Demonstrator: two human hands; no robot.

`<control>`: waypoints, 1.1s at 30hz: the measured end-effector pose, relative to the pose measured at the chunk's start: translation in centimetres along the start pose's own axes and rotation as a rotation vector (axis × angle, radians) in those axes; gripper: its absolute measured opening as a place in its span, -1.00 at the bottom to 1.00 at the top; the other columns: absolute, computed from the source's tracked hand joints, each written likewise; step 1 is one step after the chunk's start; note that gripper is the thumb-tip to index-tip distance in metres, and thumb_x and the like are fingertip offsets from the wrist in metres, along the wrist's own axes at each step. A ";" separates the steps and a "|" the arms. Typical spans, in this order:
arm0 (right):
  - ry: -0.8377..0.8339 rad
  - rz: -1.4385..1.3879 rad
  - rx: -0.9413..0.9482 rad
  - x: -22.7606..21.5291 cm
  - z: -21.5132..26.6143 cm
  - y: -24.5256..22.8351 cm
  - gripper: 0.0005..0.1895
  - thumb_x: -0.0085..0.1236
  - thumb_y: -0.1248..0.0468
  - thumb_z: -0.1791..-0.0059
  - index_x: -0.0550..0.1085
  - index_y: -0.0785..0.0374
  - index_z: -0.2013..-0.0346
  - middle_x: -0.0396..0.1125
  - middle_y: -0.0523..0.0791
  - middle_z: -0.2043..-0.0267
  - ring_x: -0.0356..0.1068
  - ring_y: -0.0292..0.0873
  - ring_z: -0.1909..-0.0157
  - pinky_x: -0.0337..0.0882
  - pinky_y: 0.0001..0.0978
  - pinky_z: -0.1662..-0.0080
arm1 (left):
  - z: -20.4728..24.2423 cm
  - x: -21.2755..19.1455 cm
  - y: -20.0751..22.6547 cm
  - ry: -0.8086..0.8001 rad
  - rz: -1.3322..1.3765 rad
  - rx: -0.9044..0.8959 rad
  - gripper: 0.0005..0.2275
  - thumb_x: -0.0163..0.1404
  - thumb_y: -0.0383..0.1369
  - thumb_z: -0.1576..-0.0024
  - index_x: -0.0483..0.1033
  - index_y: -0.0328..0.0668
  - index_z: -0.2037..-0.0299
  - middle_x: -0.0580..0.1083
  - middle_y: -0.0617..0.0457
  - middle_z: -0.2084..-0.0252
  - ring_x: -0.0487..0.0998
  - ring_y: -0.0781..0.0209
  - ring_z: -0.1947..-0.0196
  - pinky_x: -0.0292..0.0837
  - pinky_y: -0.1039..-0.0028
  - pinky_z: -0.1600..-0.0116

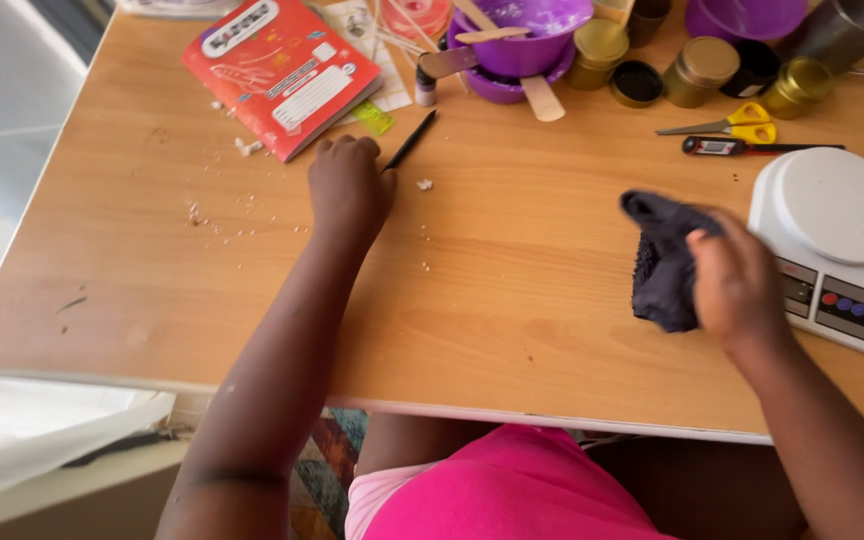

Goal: Clearing and wiping a cluttered workspace on a wooden table

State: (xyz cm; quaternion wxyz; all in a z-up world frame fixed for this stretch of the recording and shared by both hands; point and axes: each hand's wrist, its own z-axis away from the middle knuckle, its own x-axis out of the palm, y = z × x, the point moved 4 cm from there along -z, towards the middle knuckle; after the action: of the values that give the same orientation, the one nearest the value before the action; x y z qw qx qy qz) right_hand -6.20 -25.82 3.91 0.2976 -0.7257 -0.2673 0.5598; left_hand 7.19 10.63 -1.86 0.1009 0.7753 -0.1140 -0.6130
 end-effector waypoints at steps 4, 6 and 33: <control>-0.021 0.144 -0.182 3.4 0.3 2.2 -0.60 -0.27 0.40 0.03 0.37 0.32 -0.08 0.22 0.13 -0.21 0.00 0.25 -0.37 0.02 -0.11 -0.29 | -0.3 -0.3 0.0 0.038 -0.068 0.015 -0.84 -0.06 -0.31 0.10 0.59 -0.09 0.45 0.47 -0.07 0.42 0.39 -0.18 0.24 0.33 0.10 0.32; -0.038 0.270 -0.144 5.8 -0.4 2.3 -0.60 -0.18 0.24 0.03 0.39 0.13 -0.08 0.22 0.05 -0.23 -0.05 0.33 -0.33 -0.09 0.27 -0.26 | -0.6 -0.1 -0.5 0.052 -0.072 0.030 -0.88 0.13 -0.23 0.11 0.59 -0.02 0.48 0.43 0.05 0.51 0.46 0.01 0.26 0.40 0.25 0.17; -0.092 -1.167 0.177 4.1 -3.7 -2.6 -0.48 -0.17 0.05 0.20 0.40 0.30 0.09 0.34 0.13 -0.05 0.37 0.01 -0.13 0.36 -0.17 -0.15 | 2.3 -4.1 3.0 -0.693 0.830 -0.033 -0.74 -0.11 -0.33 -0.14 0.45 -0.31 0.06 0.43 -0.11 0.27 0.36 0.18 0.24 0.33 0.48 0.11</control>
State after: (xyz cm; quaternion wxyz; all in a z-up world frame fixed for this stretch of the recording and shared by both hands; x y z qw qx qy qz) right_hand -1.77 -21.58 3.85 0.6037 -0.4064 -0.5871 0.3546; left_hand 3.87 8.98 2.35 0.3033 0.4160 -0.4275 -0.7431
